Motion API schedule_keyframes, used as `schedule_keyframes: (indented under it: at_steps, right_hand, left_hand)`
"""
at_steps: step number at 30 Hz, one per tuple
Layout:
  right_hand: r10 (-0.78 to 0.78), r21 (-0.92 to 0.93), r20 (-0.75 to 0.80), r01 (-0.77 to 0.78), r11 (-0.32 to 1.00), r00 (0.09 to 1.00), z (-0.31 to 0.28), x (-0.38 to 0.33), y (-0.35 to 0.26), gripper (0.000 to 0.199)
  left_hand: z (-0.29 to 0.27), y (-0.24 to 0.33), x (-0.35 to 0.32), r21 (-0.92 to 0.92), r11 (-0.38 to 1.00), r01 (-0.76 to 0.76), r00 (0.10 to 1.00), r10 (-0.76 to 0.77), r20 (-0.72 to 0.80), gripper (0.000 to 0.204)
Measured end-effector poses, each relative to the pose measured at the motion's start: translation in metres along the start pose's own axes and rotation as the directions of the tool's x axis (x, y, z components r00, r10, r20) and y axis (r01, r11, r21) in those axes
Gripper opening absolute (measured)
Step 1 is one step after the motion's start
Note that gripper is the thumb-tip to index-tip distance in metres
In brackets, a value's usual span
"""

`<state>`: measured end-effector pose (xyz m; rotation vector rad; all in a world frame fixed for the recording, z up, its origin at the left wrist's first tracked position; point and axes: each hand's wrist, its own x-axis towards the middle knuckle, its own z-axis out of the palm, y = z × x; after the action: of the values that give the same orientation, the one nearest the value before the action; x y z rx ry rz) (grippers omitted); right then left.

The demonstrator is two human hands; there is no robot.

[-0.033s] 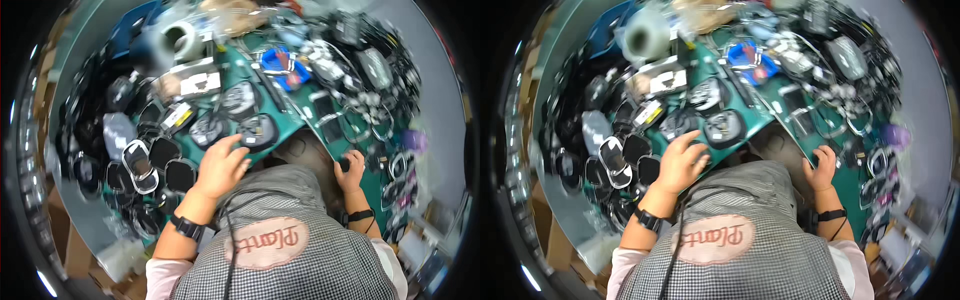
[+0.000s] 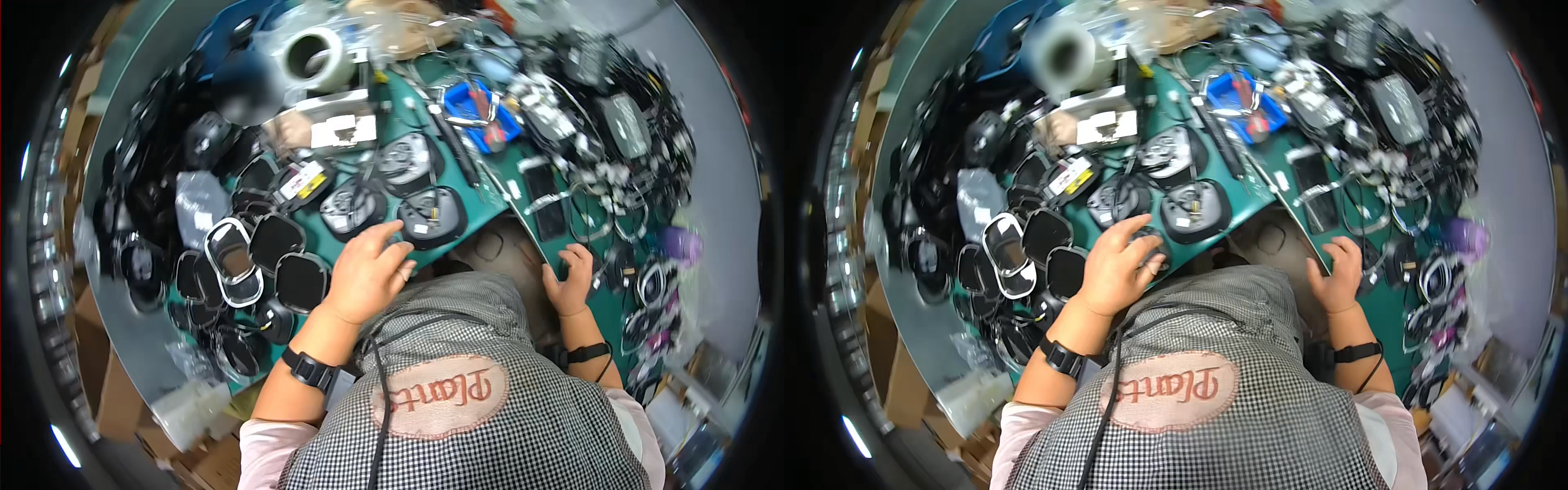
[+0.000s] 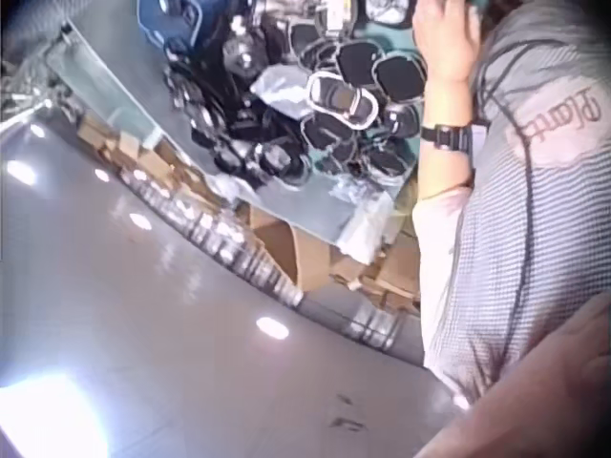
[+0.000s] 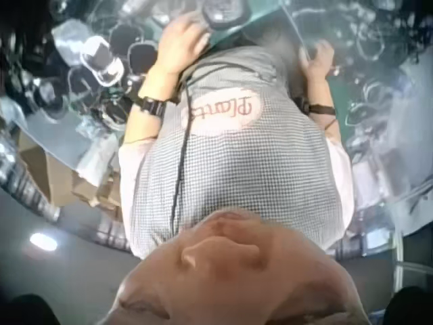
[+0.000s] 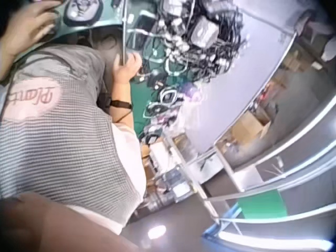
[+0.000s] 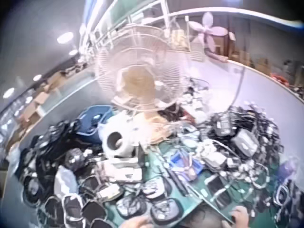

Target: Assembling or checking the display and internal components of an electronic device in a factory setting.

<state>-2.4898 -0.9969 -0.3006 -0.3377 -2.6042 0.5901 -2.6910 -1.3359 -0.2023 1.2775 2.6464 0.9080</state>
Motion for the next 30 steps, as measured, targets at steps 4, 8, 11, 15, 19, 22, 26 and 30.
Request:
schedule_keyframes:
  at_steps: [4,8,11,15,19,22,26,30]
  right_hand:
    - [-0.324,0.379,0.056,0.28,0.882,0.945,0.066,0.096,-0.1,0.034]
    - [-0.518,0.49,0.343,0.322,0.81,0.783,0.14,0.162,-0.221,0.034]
    - [-0.603,0.506,0.333,0.403,0.763,0.725,0.211,0.179,-0.28,0.062]
    - [-0.588,0.292,0.555,0.524,0.8,0.589,0.283,0.193,-0.321,0.093]
    - [-0.551,0.31,0.695,0.5,0.809,0.462,0.309,0.214,-0.325,0.09]
    - [-0.536,0.435,0.685,0.312,0.844,0.494,0.297,0.232,-0.31,0.074]
    - [-0.359,0.244,0.554,0.266,0.933,0.751,0.257,0.25,-0.313,0.05]
    - [-0.504,0.296,0.278,0.426,0.855,0.818,0.181,0.232,-0.363,0.047]
  left_hand:
    - [-0.016,-0.018,-0.048,0.028,0.989,0.148,0.983,-0.144,-0.113,0.027]
    - [-0.041,-0.034,-0.099,0.034,0.946,0.322,0.932,-0.31,-0.187,0.025]
    - [-0.054,-0.046,-0.126,-0.022,0.91,0.413,0.876,-0.404,-0.264,0.022]
    - [-0.068,-0.062,-0.153,-0.042,0.886,0.463,0.833,-0.451,-0.32,0.023]
    - [-0.08,-0.08,-0.169,-0.066,0.88,0.471,0.811,-0.461,-0.359,0.023]
    - [-0.086,-0.096,-0.169,-0.1,0.882,0.461,0.809,-0.463,-0.362,0.022]
    - [-0.091,-0.116,-0.149,-0.247,0.864,0.439,0.787,-0.503,-0.358,0.021]
    - [-0.1,-0.133,-0.118,-0.679,0.562,0.472,0.689,-0.716,-0.114,0.046]
